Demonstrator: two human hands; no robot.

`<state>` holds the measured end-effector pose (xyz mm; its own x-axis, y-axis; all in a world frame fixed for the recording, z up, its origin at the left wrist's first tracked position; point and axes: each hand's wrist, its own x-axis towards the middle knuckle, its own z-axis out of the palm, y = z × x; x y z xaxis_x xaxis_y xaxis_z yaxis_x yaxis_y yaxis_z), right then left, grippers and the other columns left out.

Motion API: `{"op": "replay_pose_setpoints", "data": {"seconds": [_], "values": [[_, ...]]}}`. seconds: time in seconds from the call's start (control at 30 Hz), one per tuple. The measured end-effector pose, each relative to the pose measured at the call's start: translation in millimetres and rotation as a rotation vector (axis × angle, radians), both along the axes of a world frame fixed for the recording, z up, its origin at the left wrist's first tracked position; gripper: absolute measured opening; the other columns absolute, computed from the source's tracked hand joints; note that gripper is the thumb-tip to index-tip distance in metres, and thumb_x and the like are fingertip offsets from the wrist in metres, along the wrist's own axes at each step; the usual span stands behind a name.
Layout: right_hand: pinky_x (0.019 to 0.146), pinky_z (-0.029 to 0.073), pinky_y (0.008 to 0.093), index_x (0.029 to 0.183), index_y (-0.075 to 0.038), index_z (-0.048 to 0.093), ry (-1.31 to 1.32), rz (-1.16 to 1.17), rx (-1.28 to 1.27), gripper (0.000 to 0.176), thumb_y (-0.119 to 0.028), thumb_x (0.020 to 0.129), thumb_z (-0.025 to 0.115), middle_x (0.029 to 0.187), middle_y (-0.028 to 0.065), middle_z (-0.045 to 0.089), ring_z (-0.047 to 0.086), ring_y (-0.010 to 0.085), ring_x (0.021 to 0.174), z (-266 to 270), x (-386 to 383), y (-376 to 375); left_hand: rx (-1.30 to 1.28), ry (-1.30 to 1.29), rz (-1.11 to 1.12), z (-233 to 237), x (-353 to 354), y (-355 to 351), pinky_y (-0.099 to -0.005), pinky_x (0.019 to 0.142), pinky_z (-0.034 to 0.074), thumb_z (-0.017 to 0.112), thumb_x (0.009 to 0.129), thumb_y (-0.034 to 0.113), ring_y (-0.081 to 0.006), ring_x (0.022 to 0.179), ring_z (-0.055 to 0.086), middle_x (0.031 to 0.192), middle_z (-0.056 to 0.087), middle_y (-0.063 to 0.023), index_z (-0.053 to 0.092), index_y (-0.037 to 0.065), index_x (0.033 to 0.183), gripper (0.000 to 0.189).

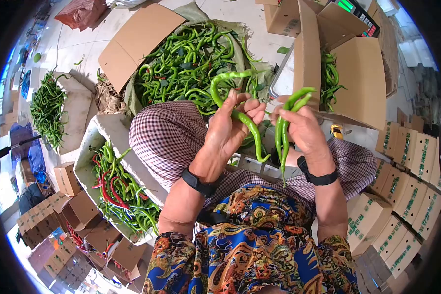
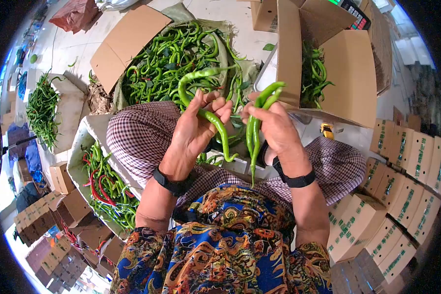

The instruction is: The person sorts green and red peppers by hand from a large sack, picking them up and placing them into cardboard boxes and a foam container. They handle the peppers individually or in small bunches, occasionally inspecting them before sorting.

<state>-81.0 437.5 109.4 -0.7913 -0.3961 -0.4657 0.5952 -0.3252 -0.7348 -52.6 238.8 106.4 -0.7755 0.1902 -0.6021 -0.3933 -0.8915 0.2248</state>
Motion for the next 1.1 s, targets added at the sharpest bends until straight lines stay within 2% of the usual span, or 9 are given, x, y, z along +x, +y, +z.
{"op": "replay_pose_setpoints", "data": {"seconds": [0.17, 0.23, 0.27, 0.4, 0.53, 0.8, 0.9, 1.0, 1.1], "values": [[0.085, 0.050, 0.0348, 0.124, 0.000, 0.045, -0.052, 0.084, 0.020, 0.036, -0.006, 0.090, 0.055, 0.102, 0.0074, 0.059, 0.062, 0.0199, 0.094, -3, 17, -11, 0.113, 0.099, 0.072, -1, 1, -2, -0.0393, 0.085, 0.057, 0.051, 0.099, 0.031, -0.0331, 0.103, 0.061, 0.103, 0.061, -0.0170, 0.050, -0.005, 0.120, 0.042], [0.084, 0.049, 0.0331, 0.126, 0.000, 0.044, 0.285, 0.318, 0.394, 0.037, -0.012, 0.092, 0.054, 0.107, 0.0080, 0.060, 0.061, 0.0172, 0.093, -25, 24, -13, 0.178, 0.138, 0.078, -3, 1, -3, -0.0396, 0.086, 0.057, 0.052, 0.098, 0.028, -0.0334, 0.104, 0.060, 0.104, 0.060, -0.0172, 0.049, -0.005, 0.123, 0.041], [0.082, 0.049, 0.0307, 0.126, 0.001, 0.048, 0.606, 0.386, 0.946, 0.039, -0.020, 0.094, 0.053, 0.109, 0.0086, 0.063, 0.061, 0.0147, 0.092, -57, 34, -3, 0.243, 0.179, 0.084, -3, 1, -4, -0.0400, 0.088, 0.056, 0.053, 0.098, 0.025, -0.0338, 0.106, 0.059, 0.106, 0.060, -0.0174, 0.048, -0.005, 0.126, 0.041], [0.078, 0.050, 0.0272, 0.110, 0.003, 0.062, 0.002, 0.443, 0.209, 0.035, -0.029, 0.098, 0.053, 0.096, 0.0086, 0.067, 0.064, 0.0143, 0.087, 6, 17, -5, 0.212, 0.221, 0.118, -1, 1, -2, -0.0427, 0.096, 0.051, 0.058, 0.094, 0.012, -0.0351, 0.115, 0.054, 0.113, 0.057, -0.0191, 0.044, -0.003, 0.131, 0.043], [0.078, 0.052, 0.0264, 0.108, 0.004, 0.063, -0.104, 0.476, 0.022, 0.033, -0.026, 0.095, 0.060, 0.093, 0.0089, 0.067, 0.064, 0.0129, 0.085, 42, 26, -26, 0.215, 0.412, 0.028, 12, 0, 0, -0.0409, 0.109, 0.038, 0.063, 0.085, 0.010, -0.0351, 0.128, 0.044, 0.131, 0.051, -0.0223, 0.035, 0.003, 0.140, 0.062], [0.071, 0.050, 0.0208, 0.097, 0.004, 0.068, 0.233, 0.205, 0.405, 0.018, -0.009, 0.085, 0.070, 0.083, 0.0040, 0.069, 0.061, 0.0065, 0.077, 68, 23, -14, -0.177, 0.414, -0.034, 43, 12, -12, -0.0400, 0.110, 0.030, 0.062, 0.087, 0.014, -0.0298, 0.133, 0.040, 0.144, 0.039, -0.0218, 0.026, -0.003, 0.144, 0.070], [0.070, 0.050, 0.0206, 0.097, 0.004, 0.068, 0.288, 0.149, 0.452, 0.018, -0.007, 0.083, 0.071, 0.083, 0.0039, 0.069, 0.062, 0.0068, 0.076, 86, 13, 7, -0.305, 0.348, 0.022, 62, 25, -39, -0.0379, 0.102, 0.041, 0.060, 0.088, 0.016, -0.0288, 0.119, 0.053, 0.136, 0.047, -0.0232, 0.037, -0.005, 0.138, 0.060], [0.067, 0.048, 0.0220, 0.093, 0.000, 0.067, 0.349, 0.090, 0.742, 0.017, -0.014, 0.085, 0.067, 0.079, 0.0042, 0.067, 0.062, 0.0090, 0.075, 108, -5, 29, -0.536, 0.491, 0.072, 110, 44, -82, -0.0280, 0.068, 0.047, 0.065, 0.085, 0.019, -0.0169, 0.073, 0.054, 0.086, 0.058, -0.0099, 0.048, -0.005, 0.127, 0.051], [0.065, 0.046, 0.0218, 0.097, -0.002, 0.065, 0.315, -0.040, 0.809, 0.027, -0.026, 0.086, 0.065, 0.078, 0.0019, 0.064, 0.060, 0.0083, 0.073, 113, -36, 60, -0.668, 0.474, 0.228, 119, 53, -132, -0.0258, 0.062, 0.044, 0.056, 0.093, 0.013, -0.0140, 0.069, 0.052, 0.080, 0.055, -0.0069, 0.052, -0.003, 0.123, 0.034]]}}
